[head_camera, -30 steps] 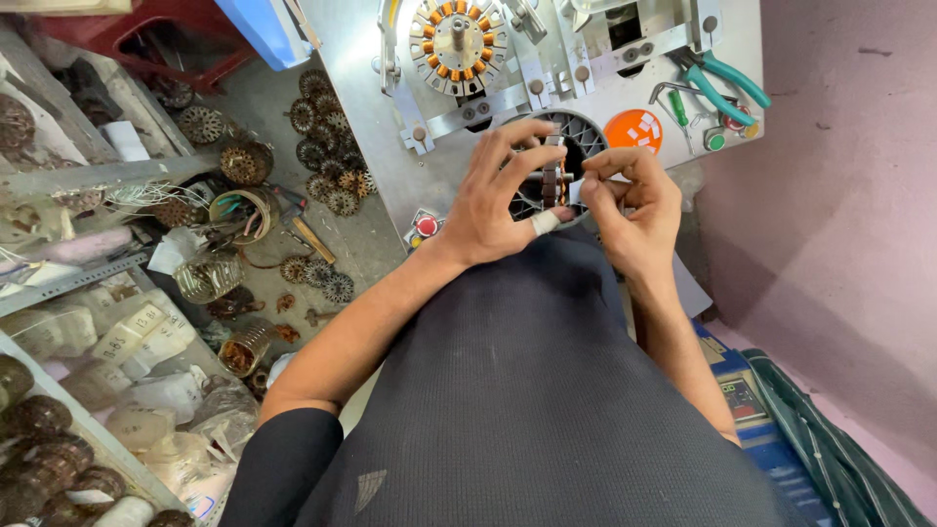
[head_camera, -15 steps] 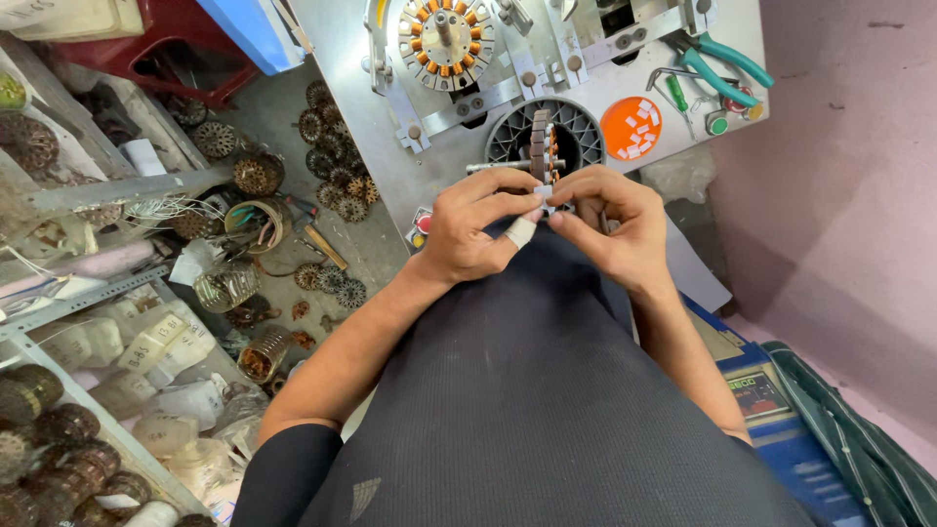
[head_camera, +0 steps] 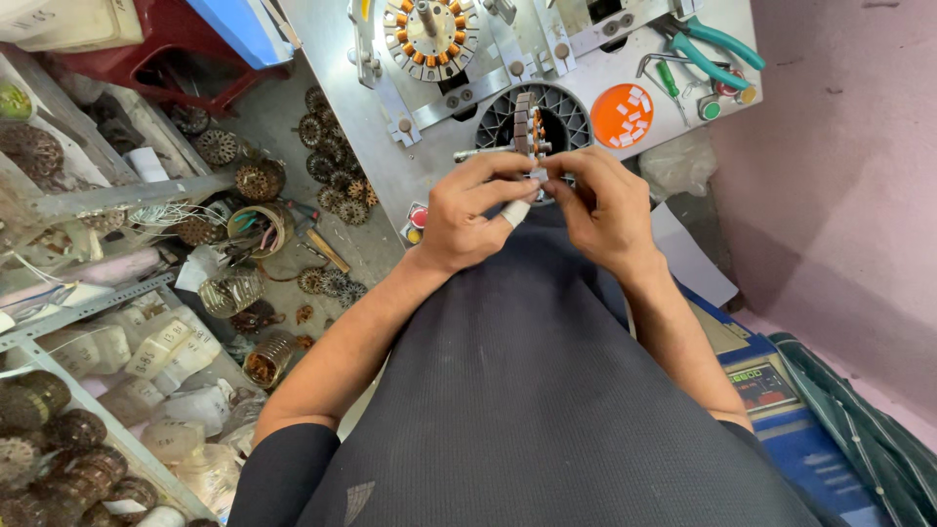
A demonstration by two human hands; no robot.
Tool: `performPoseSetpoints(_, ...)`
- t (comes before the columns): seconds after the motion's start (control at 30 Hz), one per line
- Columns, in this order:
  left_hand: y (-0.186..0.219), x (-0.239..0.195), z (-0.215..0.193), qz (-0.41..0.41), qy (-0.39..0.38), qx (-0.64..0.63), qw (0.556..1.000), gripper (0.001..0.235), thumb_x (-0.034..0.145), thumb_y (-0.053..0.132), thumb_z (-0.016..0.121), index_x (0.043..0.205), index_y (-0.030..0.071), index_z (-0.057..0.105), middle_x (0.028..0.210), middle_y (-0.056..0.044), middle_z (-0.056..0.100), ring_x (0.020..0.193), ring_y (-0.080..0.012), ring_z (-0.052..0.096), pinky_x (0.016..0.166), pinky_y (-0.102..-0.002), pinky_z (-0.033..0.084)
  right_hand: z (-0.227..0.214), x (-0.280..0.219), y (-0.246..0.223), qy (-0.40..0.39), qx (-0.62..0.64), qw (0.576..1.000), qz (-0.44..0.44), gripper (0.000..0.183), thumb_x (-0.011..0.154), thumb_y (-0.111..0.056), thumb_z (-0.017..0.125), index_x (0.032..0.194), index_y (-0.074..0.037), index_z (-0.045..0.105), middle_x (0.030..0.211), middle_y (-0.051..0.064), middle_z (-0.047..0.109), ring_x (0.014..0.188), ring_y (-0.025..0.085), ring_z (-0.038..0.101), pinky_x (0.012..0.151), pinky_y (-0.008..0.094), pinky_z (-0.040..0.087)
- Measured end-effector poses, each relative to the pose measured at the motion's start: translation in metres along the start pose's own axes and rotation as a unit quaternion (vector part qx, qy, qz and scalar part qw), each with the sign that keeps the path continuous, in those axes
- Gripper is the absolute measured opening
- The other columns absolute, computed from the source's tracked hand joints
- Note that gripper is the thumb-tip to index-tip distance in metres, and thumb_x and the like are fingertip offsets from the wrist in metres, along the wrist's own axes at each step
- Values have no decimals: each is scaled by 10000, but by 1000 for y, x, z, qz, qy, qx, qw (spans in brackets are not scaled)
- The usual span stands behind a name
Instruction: The person assembles components of an electric motor by hand using a small screwdriver-like tool to tuck wires into a motor stator.
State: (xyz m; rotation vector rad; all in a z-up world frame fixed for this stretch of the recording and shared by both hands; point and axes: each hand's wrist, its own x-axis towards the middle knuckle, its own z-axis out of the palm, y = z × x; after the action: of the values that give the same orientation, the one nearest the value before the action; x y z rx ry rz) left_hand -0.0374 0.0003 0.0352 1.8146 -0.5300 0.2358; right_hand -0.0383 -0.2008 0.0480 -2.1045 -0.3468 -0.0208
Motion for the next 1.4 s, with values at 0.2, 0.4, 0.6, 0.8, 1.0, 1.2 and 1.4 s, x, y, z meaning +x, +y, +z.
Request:
performPoseSetpoints(0.2,-14,6,7,-211,67,-30,975,302,849,5,812,1129,2,698,988,-81,692,819,-130,702,694,-257,576,10,16,12,18,-49,997,-63,219,971,52,726,1168,-20,666,1030,128,664,865,286,684,736,369,542)
performPoseSetpoints(0.4,-26,2,9,-265,52,-99,958,207,874,17,791,1071,-20,740,922,-59,752,796,-94,717,703,-239,593,11,24,9,16,-78,991,-109,181,952,47,720,1111,-21,665,1009,133,653,882,323,679,751,402,547)
performPoseSetpoints(0.6,-25,8,7,-316,50,-139,937,192,861,28,782,1044,-19,746,896,-60,769,773,-73,720,699,-222,606,8,30,3,-7,-103,989,-104,187,914,39,716,1083,-29,678,987,129,653,826,317,674,704,397,544)
performPoseSetpoints(0.8,-23,11,4,-334,48,-148,930,187,847,44,799,1011,-33,751,881,-67,771,771,-67,717,694,-219,600,28,29,1,57,-82,995,-22,157,890,5,756,999,-24,646,863,101,608,621,233,559,584,357,453)
performPoseSetpoints(1.0,-26,11,4,-324,43,-141,934,195,855,52,794,1028,-28,755,895,-55,775,778,-61,724,697,-209,604,33,26,2,87,-65,994,-4,143,911,27,737,1006,-20,640,845,95,608,633,209,558,585,347,435)
performPoseSetpoints(1.2,-30,7,8,-341,52,-156,925,201,853,57,804,1030,-25,755,875,-56,771,748,-67,711,671,-211,593,25,26,2,44,-50,998,-1,159,929,28,735,1046,-22,640,869,82,639,677,168,551,621,311,420)
performPoseSetpoints(1.4,-35,3,10,-359,61,-251,897,134,930,10,700,1045,-47,739,870,-87,767,748,-113,739,657,-265,635,2,22,17,-11,150,974,169,285,885,31,746,1153,-41,680,857,-41,683,575,-22,416,520,201,321)
